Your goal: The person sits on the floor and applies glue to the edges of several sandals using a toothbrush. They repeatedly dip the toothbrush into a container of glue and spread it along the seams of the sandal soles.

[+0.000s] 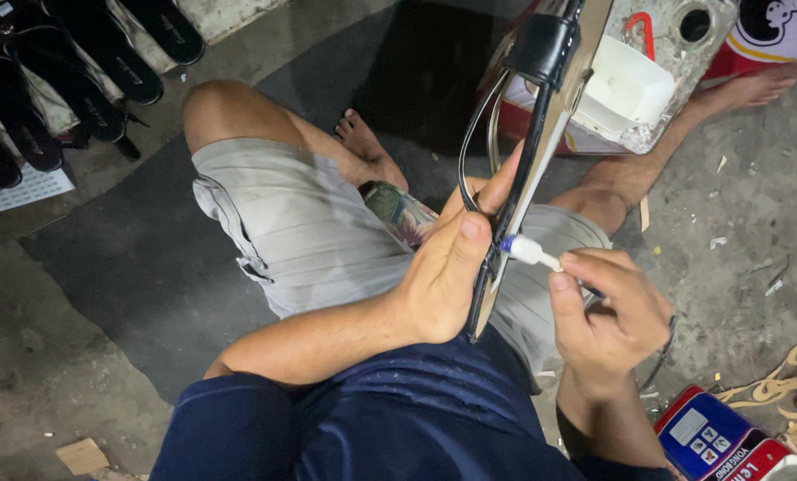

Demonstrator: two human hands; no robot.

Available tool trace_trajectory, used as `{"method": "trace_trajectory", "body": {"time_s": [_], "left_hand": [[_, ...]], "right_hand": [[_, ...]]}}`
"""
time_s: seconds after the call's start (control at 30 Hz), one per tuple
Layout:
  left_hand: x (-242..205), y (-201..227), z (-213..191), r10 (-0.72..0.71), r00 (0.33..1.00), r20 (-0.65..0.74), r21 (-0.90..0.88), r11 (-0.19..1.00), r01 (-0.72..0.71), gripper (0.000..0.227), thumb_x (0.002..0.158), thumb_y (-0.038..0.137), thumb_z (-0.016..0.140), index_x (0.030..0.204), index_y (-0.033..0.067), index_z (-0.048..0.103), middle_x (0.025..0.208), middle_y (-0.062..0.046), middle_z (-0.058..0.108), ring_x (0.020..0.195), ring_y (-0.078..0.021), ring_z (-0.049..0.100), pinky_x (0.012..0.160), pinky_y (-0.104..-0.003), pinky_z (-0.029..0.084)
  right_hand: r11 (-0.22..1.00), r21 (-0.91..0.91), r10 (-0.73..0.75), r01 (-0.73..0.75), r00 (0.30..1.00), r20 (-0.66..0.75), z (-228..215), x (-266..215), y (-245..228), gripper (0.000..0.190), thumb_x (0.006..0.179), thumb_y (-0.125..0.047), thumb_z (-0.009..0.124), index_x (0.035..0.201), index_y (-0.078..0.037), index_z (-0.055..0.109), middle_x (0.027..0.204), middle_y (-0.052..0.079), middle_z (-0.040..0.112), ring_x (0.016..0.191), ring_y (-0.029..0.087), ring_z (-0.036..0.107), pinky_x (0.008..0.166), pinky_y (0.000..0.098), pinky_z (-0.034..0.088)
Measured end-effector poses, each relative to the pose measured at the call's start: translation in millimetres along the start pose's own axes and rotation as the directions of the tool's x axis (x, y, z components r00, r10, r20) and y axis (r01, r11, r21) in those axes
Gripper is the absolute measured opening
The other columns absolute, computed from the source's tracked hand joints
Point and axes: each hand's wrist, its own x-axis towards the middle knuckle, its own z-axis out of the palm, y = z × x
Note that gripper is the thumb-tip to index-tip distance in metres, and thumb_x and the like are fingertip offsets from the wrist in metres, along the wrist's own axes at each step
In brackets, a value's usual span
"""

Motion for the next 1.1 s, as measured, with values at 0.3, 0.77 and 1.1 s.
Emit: {"method": "trace_trajectory", "body": {"time_s": [0.3,0.77,1.1], "left_hand": [[6,-4,7,-0.225,0.974,-0.036,-0.479,0.859,0.181,0.078,0.112,0.060,0.023,0.170,0.0082,0.018,0.138,-0.008,0.053,0.103,-0.0145,0.055,0.096,-0.032,0.054],[17,-35,6,-0.329,0.940,-0.086,-0.646,0.737,0.199,0.079,0.111,0.059,0.024,0.171,0.0084,0.014,0.128,-0.014,0.058,0.098,-0.0207,0.063,0.090,-0.034,0.055],[16,-40,-29,-0.161,0.986,-0.041,0.373,0.913,0.164,0.058,0.093,0.051,0.066,0.135,0.0110,0.061,0.123,-0.011,0.069,0.104,-0.0287,0.072,0.088,-0.039,0.059]], "right_hand": [[0.993,0.119,-0.004,-0.003,0.998,0.060,10,-14,0,0.018,0.087,0.006,0.075,0.102,0.002,0.067,0.100,0.017,0.070,0.083,0.021,0.069,0.071,0.0268,0.056],[0.997,0.038,0.056,-0.060,0.993,0.109,6,-4,-14,0.048,0.055,-0.015,0.089,0.096,0.000,0.068,0.091,0.016,0.068,0.070,0.018,0.059,0.061,0.0264,0.044],[0.990,0.072,0.132,-0.125,0.987,-0.094,25,29,33,0.030,0.085,0.002,0.090,0.098,-0.001,0.064,0.091,0.003,0.066,0.063,0.002,0.048,0.057,0.0196,0.039]]}}
